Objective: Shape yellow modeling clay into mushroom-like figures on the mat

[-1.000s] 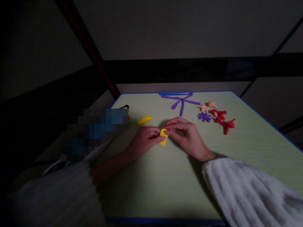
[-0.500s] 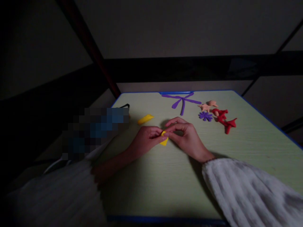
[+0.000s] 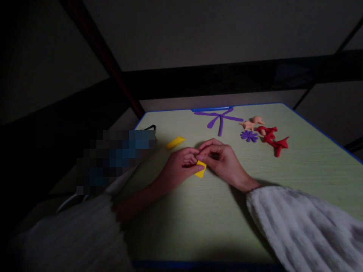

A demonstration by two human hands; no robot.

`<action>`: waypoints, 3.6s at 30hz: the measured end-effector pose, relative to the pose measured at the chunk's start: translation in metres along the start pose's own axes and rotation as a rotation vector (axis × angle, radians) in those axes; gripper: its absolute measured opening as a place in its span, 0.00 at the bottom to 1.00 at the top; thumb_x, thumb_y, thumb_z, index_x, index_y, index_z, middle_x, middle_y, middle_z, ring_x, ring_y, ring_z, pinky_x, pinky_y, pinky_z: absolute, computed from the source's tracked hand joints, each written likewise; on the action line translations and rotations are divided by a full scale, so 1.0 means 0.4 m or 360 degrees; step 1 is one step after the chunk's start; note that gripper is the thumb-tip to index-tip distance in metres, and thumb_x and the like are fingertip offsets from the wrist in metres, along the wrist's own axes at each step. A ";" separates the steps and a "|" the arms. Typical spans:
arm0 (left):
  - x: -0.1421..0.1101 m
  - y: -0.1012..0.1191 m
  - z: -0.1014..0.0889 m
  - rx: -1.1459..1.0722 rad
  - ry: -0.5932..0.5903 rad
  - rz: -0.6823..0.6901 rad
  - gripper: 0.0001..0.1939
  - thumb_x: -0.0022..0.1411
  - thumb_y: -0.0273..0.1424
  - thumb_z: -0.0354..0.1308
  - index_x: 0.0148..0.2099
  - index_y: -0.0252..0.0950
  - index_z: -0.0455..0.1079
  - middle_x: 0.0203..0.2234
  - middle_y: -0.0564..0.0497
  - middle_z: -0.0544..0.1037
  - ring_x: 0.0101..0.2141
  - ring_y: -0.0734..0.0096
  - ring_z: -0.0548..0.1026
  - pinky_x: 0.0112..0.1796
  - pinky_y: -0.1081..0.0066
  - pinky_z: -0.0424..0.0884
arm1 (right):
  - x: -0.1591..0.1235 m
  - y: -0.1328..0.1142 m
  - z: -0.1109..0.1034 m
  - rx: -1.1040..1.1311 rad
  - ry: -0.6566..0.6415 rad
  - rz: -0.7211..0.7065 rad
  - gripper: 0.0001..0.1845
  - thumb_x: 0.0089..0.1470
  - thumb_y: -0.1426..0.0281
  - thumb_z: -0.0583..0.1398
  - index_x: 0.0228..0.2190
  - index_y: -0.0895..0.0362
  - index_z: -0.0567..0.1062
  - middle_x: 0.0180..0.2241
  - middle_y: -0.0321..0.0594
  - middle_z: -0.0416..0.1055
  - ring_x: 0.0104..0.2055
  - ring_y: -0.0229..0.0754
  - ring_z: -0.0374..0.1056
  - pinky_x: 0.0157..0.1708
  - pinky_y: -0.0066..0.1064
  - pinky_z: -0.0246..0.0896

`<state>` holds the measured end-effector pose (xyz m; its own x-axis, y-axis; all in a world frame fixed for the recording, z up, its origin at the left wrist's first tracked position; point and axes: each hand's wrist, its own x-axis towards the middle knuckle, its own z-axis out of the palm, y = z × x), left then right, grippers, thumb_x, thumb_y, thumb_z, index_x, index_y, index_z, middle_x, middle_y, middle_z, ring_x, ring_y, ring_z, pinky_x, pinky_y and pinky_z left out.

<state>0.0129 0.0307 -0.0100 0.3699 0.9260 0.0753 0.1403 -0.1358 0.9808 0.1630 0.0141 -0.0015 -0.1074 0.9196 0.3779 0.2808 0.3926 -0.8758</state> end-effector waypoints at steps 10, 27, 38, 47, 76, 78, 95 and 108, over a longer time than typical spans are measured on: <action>0.000 -0.001 -0.007 -0.0101 -0.0001 -0.0084 0.15 0.46 0.22 0.63 0.37 0.36 0.64 0.19 0.59 0.70 0.23 0.78 0.71 0.27 0.76 0.68 | 0.001 -0.011 -0.009 0.0314 0.0071 0.0468 0.16 0.49 0.57 0.61 0.25 0.58 0.75 0.24 0.36 0.71 0.26 0.36 0.65 0.27 0.28 0.60; 0.000 -0.003 -0.022 0.0098 0.0234 0.0288 0.04 0.51 0.25 0.59 0.33 0.34 0.71 0.27 0.51 0.76 0.28 0.76 0.74 0.30 0.77 0.72 | 0.003 -0.016 -0.010 0.0147 -0.0043 0.0293 0.13 0.41 0.62 0.67 0.27 0.57 0.74 0.21 0.35 0.73 0.23 0.35 0.68 0.24 0.27 0.66; 0.002 0.006 -0.026 0.0212 0.0176 0.0234 0.03 0.49 0.26 0.62 0.30 0.33 0.75 0.25 0.50 0.78 0.26 0.76 0.74 0.28 0.77 0.71 | 0.004 -0.030 -0.011 0.0073 -0.0025 0.0315 0.13 0.37 0.61 0.69 0.21 0.57 0.75 0.19 0.36 0.74 0.20 0.37 0.69 0.21 0.27 0.66; -0.002 -0.003 -0.029 0.0177 0.0158 0.0116 0.02 0.52 0.29 0.60 0.29 0.39 0.74 0.25 0.53 0.79 0.28 0.70 0.76 0.31 0.71 0.72 | 0.005 -0.022 -0.011 0.0106 0.0003 0.0310 0.13 0.38 0.60 0.68 0.23 0.57 0.77 0.21 0.37 0.76 0.22 0.37 0.71 0.22 0.28 0.68; 0.015 -0.020 -0.029 0.0144 0.0069 0.0120 0.03 0.53 0.25 0.57 0.29 0.31 0.71 0.23 0.50 0.77 0.27 0.76 0.74 0.30 0.78 0.69 | 0.010 0.004 -0.027 -0.0064 -0.0232 0.0220 0.15 0.45 0.58 0.64 0.26 0.58 0.76 0.27 0.40 0.74 0.26 0.37 0.69 0.26 0.29 0.66; 0.015 -0.019 -0.029 0.0151 0.0060 0.0125 0.03 0.53 0.25 0.57 0.29 0.31 0.71 0.23 0.50 0.77 0.26 0.76 0.74 0.29 0.77 0.69 | 0.011 0.003 -0.028 -0.0070 -0.0251 0.0196 0.15 0.46 0.58 0.63 0.25 0.58 0.76 0.27 0.41 0.74 0.27 0.38 0.69 0.27 0.29 0.66; 0.018 -0.017 -0.027 0.0101 0.0089 0.0121 0.02 0.51 0.25 0.59 0.30 0.31 0.72 0.25 0.49 0.78 0.28 0.75 0.76 0.30 0.76 0.71 | 0.008 0.009 -0.029 -0.0095 -0.0240 0.0155 0.10 0.48 0.63 0.62 0.26 0.58 0.76 0.29 0.41 0.74 0.29 0.37 0.69 0.30 0.29 0.67; 0.014 -0.011 -0.025 0.0099 0.0070 0.0048 0.02 0.51 0.26 0.59 0.31 0.33 0.71 0.26 0.50 0.78 0.29 0.72 0.76 0.32 0.74 0.73 | 0.008 0.007 -0.027 -0.0052 -0.0210 0.0227 0.11 0.48 0.62 0.62 0.25 0.58 0.76 0.28 0.40 0.74 0.29 0.38 0.69 0.31 0.31 0.66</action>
<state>0.0050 0.0399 -0.0122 0.3340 0.9357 0.1139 0.1870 -0.1843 0.9649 0.1737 0.0178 0.0005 -0.1875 0.9604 0.2061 0.3329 0.2595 -0.9066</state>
